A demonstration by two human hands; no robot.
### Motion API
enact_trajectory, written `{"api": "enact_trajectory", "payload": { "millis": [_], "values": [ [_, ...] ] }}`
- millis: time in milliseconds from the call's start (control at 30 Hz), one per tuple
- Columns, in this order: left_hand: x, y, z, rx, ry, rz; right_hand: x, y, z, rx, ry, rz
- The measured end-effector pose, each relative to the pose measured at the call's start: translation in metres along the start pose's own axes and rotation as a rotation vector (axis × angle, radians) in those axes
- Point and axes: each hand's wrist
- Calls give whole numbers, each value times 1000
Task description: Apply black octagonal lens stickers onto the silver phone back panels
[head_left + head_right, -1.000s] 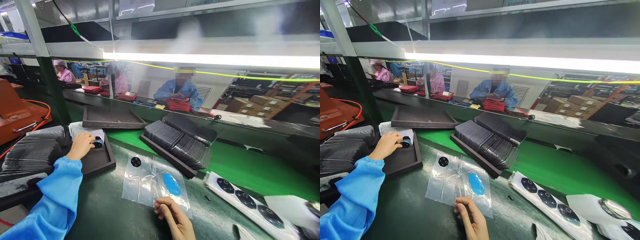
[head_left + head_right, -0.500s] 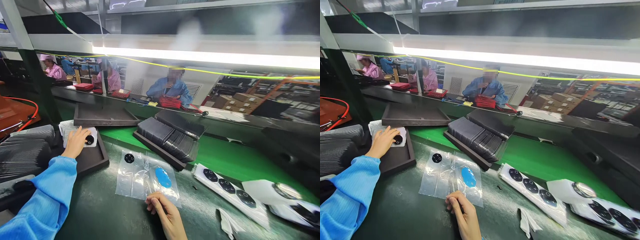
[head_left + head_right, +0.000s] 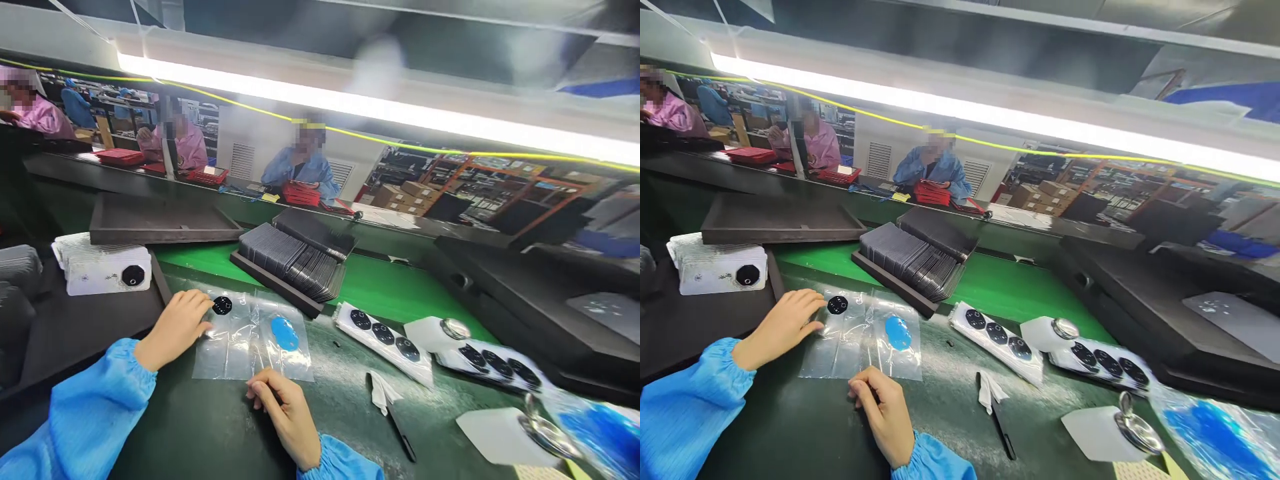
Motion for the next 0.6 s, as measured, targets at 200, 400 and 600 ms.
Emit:
{"api": "enact_trajectory", "payload": {
  "millis": [200,400,600],
  "values": [
    [-44,-32,-15,-18,-94,-81,4,8,3,-63,177,-277],
    [-46,-43,-23,28,-177,-96,-16,33,18,-232,216,-616],
    [-32,-46,-20,53,-160,-65,-32,37,22,-206,189,-747]
  ]
}}
Point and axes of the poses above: each hand's wrist, its own z-axis towards the middle knuckle, its own y-axis out of the back of the hand, x = y × z, and after that the axes turned 5 degrees about -x, right-handed
